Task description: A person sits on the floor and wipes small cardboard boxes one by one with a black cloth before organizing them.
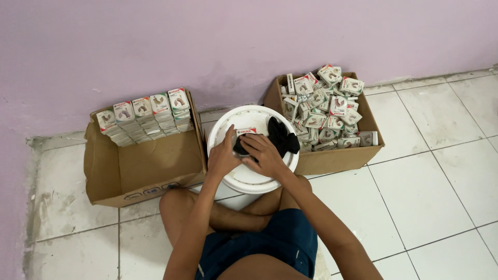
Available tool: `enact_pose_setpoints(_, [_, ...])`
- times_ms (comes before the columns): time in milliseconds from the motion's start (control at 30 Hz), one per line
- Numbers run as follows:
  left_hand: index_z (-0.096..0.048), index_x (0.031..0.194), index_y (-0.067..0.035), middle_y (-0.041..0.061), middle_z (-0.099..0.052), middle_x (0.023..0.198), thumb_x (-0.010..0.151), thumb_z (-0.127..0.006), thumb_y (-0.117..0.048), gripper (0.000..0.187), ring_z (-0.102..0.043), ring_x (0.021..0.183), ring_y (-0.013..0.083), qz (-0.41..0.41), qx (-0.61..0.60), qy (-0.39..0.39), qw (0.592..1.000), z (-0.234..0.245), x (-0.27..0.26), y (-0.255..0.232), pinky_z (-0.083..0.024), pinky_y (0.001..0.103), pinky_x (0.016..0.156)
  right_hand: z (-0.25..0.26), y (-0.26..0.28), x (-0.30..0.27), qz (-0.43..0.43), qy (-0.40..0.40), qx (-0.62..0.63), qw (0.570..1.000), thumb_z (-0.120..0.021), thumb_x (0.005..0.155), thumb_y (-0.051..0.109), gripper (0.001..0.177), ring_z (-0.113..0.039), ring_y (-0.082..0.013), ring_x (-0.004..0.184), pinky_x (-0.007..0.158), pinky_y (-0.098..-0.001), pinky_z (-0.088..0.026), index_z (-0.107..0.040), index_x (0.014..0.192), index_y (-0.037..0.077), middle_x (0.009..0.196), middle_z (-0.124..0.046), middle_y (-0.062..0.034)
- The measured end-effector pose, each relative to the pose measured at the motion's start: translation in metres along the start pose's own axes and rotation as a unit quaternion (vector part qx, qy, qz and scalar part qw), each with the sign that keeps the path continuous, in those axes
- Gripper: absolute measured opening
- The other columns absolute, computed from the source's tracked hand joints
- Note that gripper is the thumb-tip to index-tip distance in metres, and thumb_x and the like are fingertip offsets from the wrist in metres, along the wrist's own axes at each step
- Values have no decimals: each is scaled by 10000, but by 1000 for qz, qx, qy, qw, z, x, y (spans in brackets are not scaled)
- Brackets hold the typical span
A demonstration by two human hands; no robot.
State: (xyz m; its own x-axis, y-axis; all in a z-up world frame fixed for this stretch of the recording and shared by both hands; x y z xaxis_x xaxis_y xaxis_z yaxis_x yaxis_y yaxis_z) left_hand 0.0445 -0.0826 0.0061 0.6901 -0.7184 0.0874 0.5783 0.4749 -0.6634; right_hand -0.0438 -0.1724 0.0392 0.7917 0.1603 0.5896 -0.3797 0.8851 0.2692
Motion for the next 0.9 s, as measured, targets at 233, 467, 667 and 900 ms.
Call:
enact_pose_setpoints(233, [-189, 1624, -113, 165, -511, 1540, 762, -782, -360, 1075, -593, 1304, 384, 5, -19, -1, 1000, 9, -5, -11, -495, 525, 1043, -4, -8, 1, -43, 1, 25, 999, -561, 1036, 381, 520, -529, -312, 1378, 1221, -471, -323, -581, 1463, 85, 1443, -612, -140])
enact_pose_setpoints(467, [-191, 1619, -126, 131, -505, 1552, 759, -759, -394, 1065, -589, 1316, 359, 19, -11, 15, 1000, 3, -5, -5, -487, 517, 1064, -5, -3, 0, -31, 24, 53, 998, -597, 1025, 374, 433, -526, -314, 1392, 1230, -461, -323, -667, 1360, 109, 1441, -622, -124])
enact_pose_setpoints(667, [-184, 1618, -116, 145, -503, 1550, 748, -751, -371, 1069, -588, 1315, 368, 15, -1, 17, 1000, 5, -4, -8, -492, 520, 1063, -4, 4, 1, -7, 28, 74, 997, -597, 1024, 392, 408, -535, -302, 1390, 1231, -457, -328, -697, 1318, 128, 1418, -645, -116])
enact_pose_setpoints(900, [-186, 1626, -105, 193, -493, 1546, 778, -761, -460, 1085, -572, 1328, 391, 20, -19, 19, 999, 11, -5, -15, -477, 520, 1081, -13, -25, -7, -112, 37, -6, 993, -526, 1050, 414, 565, -418, -317, 1469, 1270, -429, -265, -512, 1519, 99, 1561, -490, -163])
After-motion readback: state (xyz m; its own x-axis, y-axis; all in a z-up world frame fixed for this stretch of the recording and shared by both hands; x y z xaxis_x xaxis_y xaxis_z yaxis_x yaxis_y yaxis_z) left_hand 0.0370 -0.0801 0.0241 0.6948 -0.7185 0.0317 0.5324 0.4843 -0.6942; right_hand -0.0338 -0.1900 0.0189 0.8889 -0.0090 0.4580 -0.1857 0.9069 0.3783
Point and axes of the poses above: each hand's wrist, its own x-axis towards the middle knuckle, its own z-axis out of the back of the hand, y = z × x, the point moved 9 cm from there along x, towards the middle knuckle
